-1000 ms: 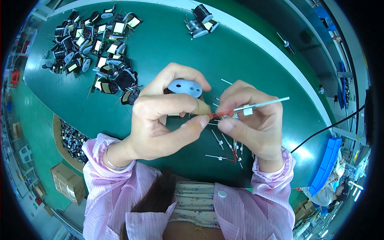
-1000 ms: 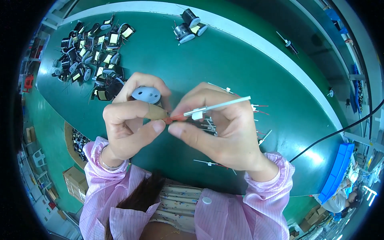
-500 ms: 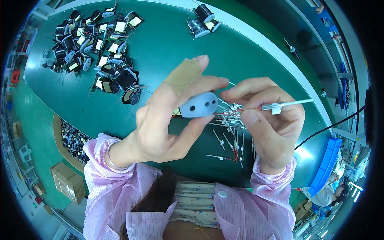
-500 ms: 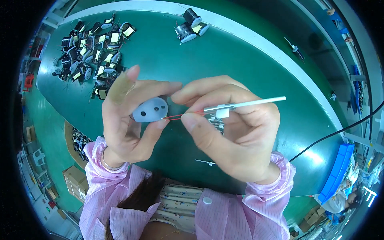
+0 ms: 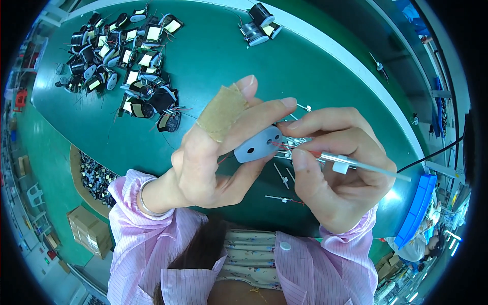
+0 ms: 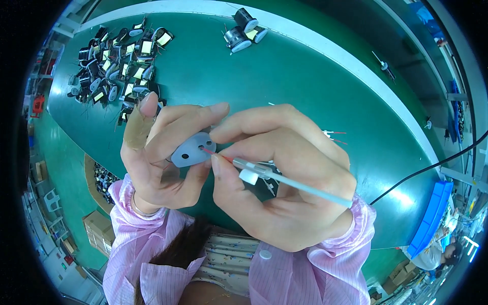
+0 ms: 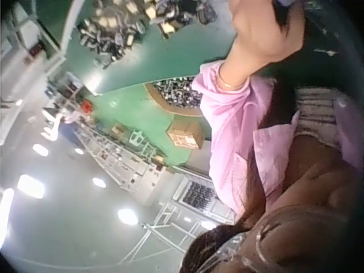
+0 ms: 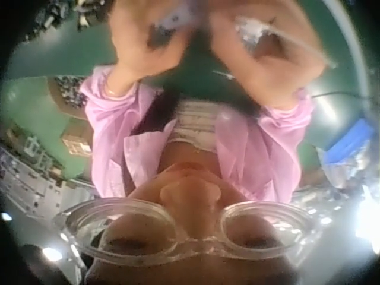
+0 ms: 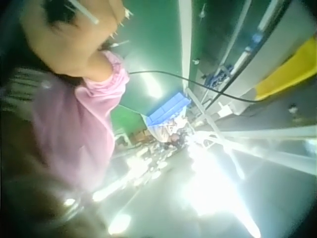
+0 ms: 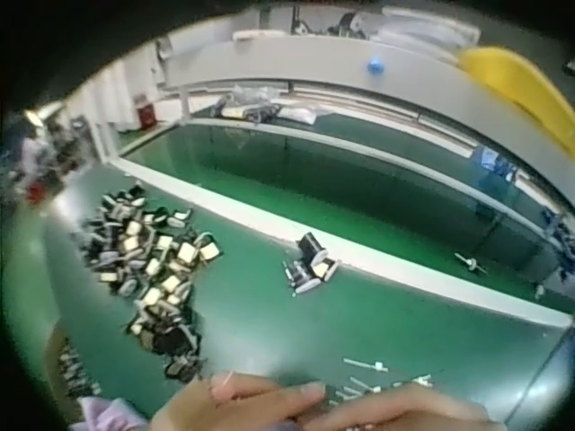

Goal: The person assembles small electronic units by inserting metal pins and wires into plastic housings by hand, taking components from a cardboard box.

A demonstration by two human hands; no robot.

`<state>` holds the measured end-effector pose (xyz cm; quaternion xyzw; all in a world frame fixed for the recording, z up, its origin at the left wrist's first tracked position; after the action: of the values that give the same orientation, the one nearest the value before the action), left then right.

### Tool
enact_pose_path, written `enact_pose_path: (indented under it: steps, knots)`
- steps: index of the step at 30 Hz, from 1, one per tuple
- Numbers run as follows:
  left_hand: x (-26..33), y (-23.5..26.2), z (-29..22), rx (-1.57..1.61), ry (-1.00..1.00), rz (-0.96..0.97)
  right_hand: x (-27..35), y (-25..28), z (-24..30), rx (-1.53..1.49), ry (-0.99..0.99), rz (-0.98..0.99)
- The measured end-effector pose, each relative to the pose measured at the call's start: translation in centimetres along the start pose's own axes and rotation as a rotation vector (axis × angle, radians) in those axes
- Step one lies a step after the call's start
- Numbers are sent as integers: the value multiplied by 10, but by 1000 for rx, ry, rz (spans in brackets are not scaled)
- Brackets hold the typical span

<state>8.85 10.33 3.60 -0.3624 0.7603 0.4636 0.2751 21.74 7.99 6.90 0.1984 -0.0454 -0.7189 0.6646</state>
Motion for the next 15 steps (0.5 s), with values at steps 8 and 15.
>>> enact_pose_path:
  steps: [8, 15]
  knots:
    - [0, -1, -2, -87, -17, 43, 2, -5, -1, 62, 12, -39]
    - [0, 2, 1, -91, 21, -3, 5, -9, -3, 36, -46, -43]
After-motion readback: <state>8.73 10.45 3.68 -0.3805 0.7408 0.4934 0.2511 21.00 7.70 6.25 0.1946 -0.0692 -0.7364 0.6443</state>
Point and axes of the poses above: each hand's wrist, its own x-axis away from the middle knuckle, its own y-axis out of the back of the hand, z = x × y, the point moved 8 cm from there along -x, towards the middle knuckle, and after that the axes turned 9 degrees about -y, right-handed, at the moved point
